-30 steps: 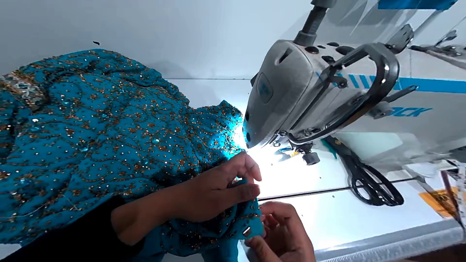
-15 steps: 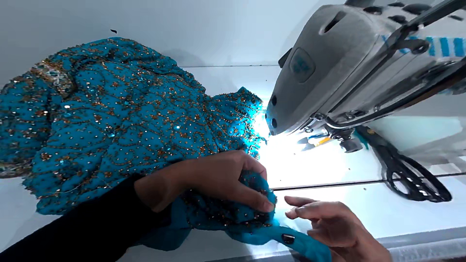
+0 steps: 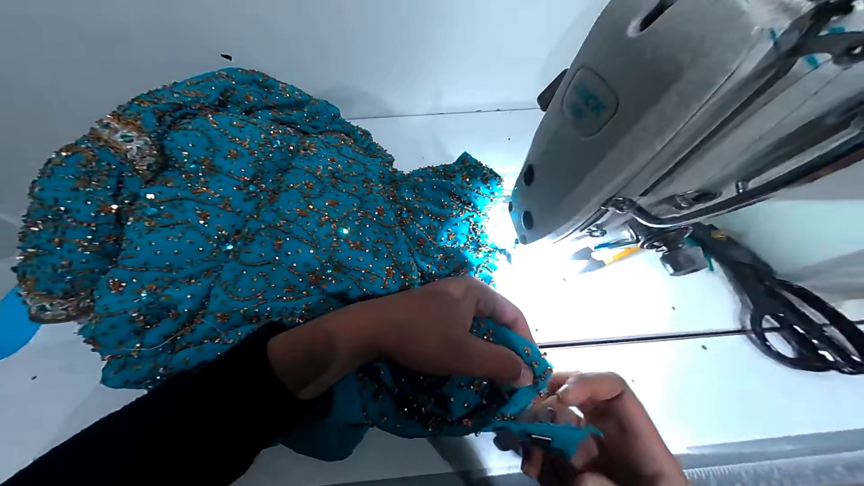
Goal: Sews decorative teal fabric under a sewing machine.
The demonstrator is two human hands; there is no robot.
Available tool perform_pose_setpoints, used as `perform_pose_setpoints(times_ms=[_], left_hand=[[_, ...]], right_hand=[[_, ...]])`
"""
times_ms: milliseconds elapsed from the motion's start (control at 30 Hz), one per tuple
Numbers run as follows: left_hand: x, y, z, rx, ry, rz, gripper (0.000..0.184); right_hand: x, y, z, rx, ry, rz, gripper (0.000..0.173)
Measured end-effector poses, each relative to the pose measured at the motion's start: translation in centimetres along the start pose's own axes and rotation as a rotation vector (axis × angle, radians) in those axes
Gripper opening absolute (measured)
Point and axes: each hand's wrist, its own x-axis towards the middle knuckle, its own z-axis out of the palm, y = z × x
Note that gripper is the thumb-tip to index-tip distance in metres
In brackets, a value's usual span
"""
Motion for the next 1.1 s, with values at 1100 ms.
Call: perform_pose_setpoints(times_ms=[1100], left_hand=[[-0.6,1.0,1.9,-0.086,0.037,0.040,0.024]], right_hand=[[1.0,-0.8,1.9,-0.021,0.296,-0.051,0.007]])
